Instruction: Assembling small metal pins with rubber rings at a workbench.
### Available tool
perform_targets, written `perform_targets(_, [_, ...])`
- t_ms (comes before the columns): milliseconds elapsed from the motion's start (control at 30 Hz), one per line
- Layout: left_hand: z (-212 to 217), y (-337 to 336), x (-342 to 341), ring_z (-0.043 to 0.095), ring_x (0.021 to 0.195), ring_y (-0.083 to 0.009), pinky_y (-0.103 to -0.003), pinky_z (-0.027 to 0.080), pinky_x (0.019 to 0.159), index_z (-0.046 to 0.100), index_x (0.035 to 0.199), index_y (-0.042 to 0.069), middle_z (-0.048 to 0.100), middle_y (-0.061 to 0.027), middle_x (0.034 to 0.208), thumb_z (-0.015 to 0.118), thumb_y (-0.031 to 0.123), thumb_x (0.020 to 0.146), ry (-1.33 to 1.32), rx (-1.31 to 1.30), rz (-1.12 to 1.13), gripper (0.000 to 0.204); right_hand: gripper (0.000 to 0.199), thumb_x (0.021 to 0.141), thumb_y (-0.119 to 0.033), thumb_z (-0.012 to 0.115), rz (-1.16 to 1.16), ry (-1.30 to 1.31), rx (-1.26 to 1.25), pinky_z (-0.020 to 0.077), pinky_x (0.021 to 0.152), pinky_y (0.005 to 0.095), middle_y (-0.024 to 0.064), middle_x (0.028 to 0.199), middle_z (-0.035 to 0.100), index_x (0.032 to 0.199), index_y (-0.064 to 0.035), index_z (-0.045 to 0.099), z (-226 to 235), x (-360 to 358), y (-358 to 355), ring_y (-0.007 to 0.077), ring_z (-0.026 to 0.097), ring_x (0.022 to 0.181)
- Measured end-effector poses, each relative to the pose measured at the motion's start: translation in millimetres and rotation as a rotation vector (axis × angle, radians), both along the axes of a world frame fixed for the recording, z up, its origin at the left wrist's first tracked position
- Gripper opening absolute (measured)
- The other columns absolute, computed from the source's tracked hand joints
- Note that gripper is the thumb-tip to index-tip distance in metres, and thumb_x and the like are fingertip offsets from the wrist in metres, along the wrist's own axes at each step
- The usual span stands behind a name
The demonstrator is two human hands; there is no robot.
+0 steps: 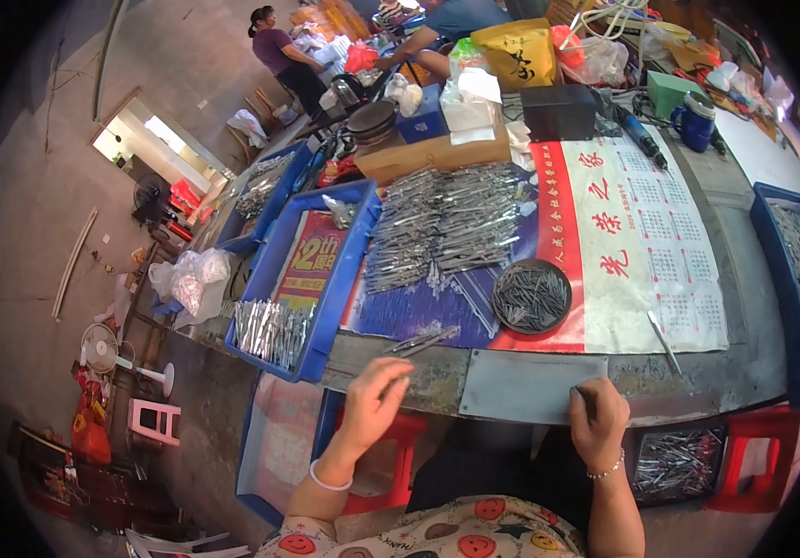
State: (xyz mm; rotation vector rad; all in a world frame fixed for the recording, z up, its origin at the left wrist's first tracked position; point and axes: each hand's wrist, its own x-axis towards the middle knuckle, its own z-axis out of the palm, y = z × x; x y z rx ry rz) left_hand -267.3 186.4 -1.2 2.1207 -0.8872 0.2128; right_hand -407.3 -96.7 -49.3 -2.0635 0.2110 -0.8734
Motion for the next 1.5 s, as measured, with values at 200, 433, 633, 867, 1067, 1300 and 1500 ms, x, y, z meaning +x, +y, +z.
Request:
perform_targets(200, [-7.8, 12.0, 16.2, 0.063, 0.095, -0.0315, -0.036, 0.049, 0.081, 0.062, 0.102, 0.0, 0.064, -0.0164, 0.101, 0.058, 0.001, 0.084, 0.032, 0.001, 0.09, 0.018, 0.009, 0.079, 0.001, 0.062, 0.006, 0.036, 0.015, 0.0413, 0.054, 0.0334, 0.0136, 0.071, 0.054, 0.081, -0.0007, 0.053, 3.1, -4.2, -0.1, 0.0296, 0.054, 0.059])
perform_targets(433, [-12.9, 8.5, 39.3, 0.062, 0.093, -0.0333, -0.037, 0.049, 0.081, 0.063, 0.101, 0.001, 0.064, -0.0165, 0.099, 0.059, 0.001, 0.083, 0.003, 0.065, 0.131, 0.018, 0.008, 0.079, 0.001, 0.062, -0.009, 0.05, -0.014, 0.0429, 0.056, 0.0324, 0.0131, 0.071, 0.054, 0.081, -0.0007, 0.054, 2.5, 0.9, -0.2, 0.0289, 0.055, 0.059])
perform_targets(633, [-24.3, -0.5, 60.5, 0.06, 0.095, -0.0341, -0.04, 0.048, 0.081, 0.062, 0.099, 0.0, 0.063, -0.0161, 0.099, 0.062, 0.001, 0.08, -0.01, 0.125, 0.093, 0.019, 0.009, 0.079, 0.001, 0.063, -0.008, 0.034, 0.019, 0.043, 0.055, 0.0308, 0.0124, 0.071, 0.055, 0.082, -0.0006, 0.054, -0.8, 4.4, 0.5, 0.0269, 0.055, 0.059])
perform_targets(867, [-31.1, -15.7, 72.2, 0.058, 0.09, -0.0344, -0.041, 0.047, 0.079, 0.062, 0.098, 0.002, 0.061, -0.0152, 0.096, 0.064, 0.001, 0.078, -0.095, 0.254, 0.006, 0.02, 0.01, 0.078, 0.002, 0.063, -0.011, -0.001, -0.03, 0.0422, 0.054, 0.0317, 0.0123, 0.07, 0.055, 0.081, -0.0008, 0.054, 1.5, 1.4, -1.9, 0.027, 0.054, 0.057])
perform_targets(1067, [-27.1, -18.7, 82.4, 0.061, 0.082, -0.028, -0.035, 0.049, 0.073, 0.06, 0.094, 0.0, 0.06, -0.0132, 0.087, 0.065, 0.003, 0.079, -0.052, 0.35, -0.007, 0.016, 0.012, 0.075, 0.003, 0.064, 0.014, 0.0, -0.036, 0.0428, 0.054, 0.0339, 0.0133, 0.07, 0.056, 0.081, -0.001, 0.055, 3.9, -1.2, -2.9, 0.0302, 0.056, 0.059])
perform_targets(1300, [-9.7, -17.1, 103.9, 0.06, 0.069, -0.0176, -0.031, 0.049, 0.065, 0.055, 0.087, 0.0, 0.061, -0.0099, 0.079, 0.069, 0.006, 0.079, 0.411, 0.377, -0.103, 0.017, 0.013, 0.074, 0.002, 0.065, 0.029, -0.006, -0.04, 0.0428, 0.054, 0.0348, 0.0128, 0.07, 0.056, 0.081, -0.0022, 0.055, 3.6, -0.3, -4.4, 0.0301, 0.056, 0.059])
perform_targets(1500, [-11.8, -17.1, 102.4, 0.057, 0.07, -0.0108, -0.026, 0.047, 0.063, 0.055, 0.087, 0.0, 0.061, -0.0063, 0.079, 0.07, 0.005, 0.079, 0.506, 0.349, -0.107, 0.017, 0.014, 0.074, 0.001, 0.067, 0.031, -0.028, -0.08, 0.0415, 0.052, 0.0353, 0.0114, 0.068, 0.053, 0.081, -0.0028, 0.055, 0.0, 0.1, -7.2, 0.029, 0.054, 0.057])
